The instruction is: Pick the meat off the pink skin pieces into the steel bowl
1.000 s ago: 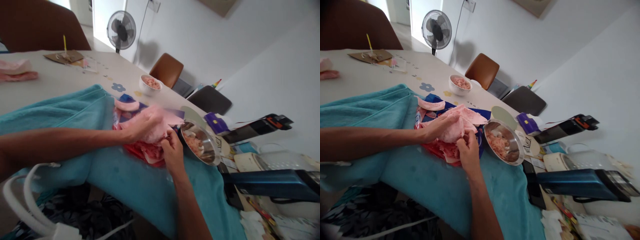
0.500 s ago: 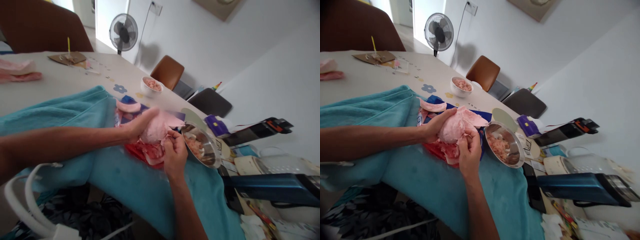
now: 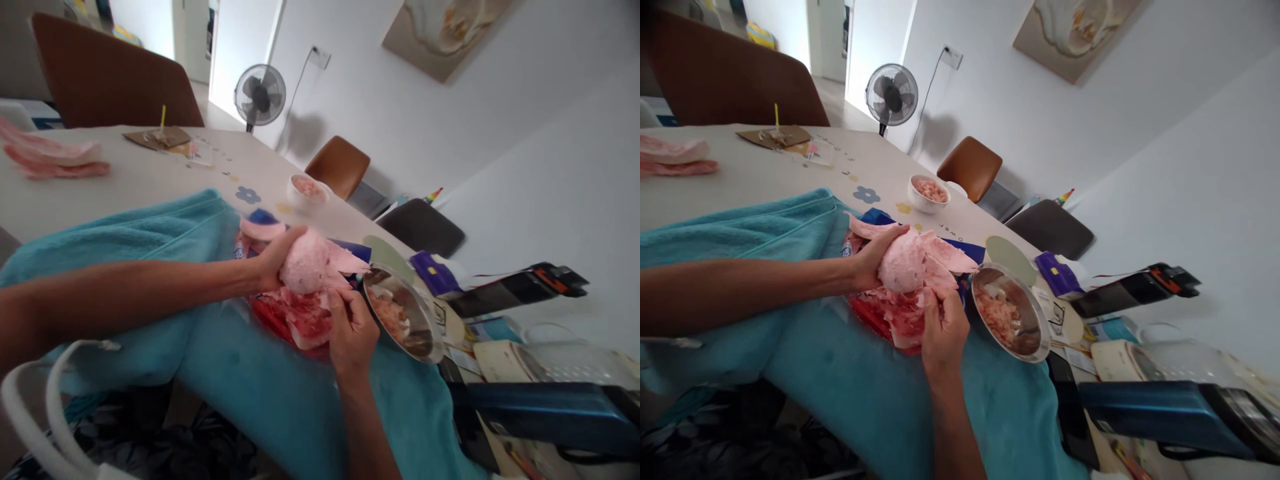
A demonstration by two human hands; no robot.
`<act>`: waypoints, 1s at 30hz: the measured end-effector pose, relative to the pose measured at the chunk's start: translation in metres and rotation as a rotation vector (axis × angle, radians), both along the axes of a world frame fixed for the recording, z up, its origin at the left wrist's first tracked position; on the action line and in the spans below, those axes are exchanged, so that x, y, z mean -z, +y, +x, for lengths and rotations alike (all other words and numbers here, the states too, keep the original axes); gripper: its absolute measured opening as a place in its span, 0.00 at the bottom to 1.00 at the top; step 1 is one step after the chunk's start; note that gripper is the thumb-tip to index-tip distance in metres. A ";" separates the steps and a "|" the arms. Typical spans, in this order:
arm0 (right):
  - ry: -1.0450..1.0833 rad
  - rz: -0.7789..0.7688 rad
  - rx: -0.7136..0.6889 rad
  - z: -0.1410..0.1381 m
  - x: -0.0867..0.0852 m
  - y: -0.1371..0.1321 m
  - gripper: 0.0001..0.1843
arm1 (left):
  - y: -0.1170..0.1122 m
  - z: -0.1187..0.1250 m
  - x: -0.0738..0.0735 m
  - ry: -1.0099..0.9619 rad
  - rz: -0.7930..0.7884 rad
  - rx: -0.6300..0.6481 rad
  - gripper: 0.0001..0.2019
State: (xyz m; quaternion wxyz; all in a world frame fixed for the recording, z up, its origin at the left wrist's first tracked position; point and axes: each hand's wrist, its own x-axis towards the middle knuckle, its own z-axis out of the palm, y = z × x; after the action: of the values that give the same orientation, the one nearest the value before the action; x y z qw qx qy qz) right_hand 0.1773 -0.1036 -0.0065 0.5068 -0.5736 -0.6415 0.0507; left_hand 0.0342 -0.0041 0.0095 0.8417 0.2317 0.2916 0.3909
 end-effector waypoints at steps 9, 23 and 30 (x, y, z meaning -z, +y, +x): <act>-0.297 0.269 -0.053 0.000 0.001 0.001 0.15 | -0.003 0.001 0.002 0.024 -0.029 0.102 0.21; -0.502 0.152 -0.205 0.001 -0.002 0.001 0.02 | -0.009 0.004 0.009 0.089 0.003 0.146 0.22; -0.401 0.207 -0.166 0.000 0.004 0.003 0.02 | -0.005 0.002 0.007 -0.010 -0.041 0.212 0.23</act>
State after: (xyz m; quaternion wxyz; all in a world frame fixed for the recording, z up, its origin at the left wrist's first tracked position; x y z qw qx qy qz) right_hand 0.1769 -0.1002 -0.0110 0.4197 -0.4626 -0.7758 -0.0888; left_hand 0.0359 -0.0092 0.0025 0.8844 0.2419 0.2693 0.2946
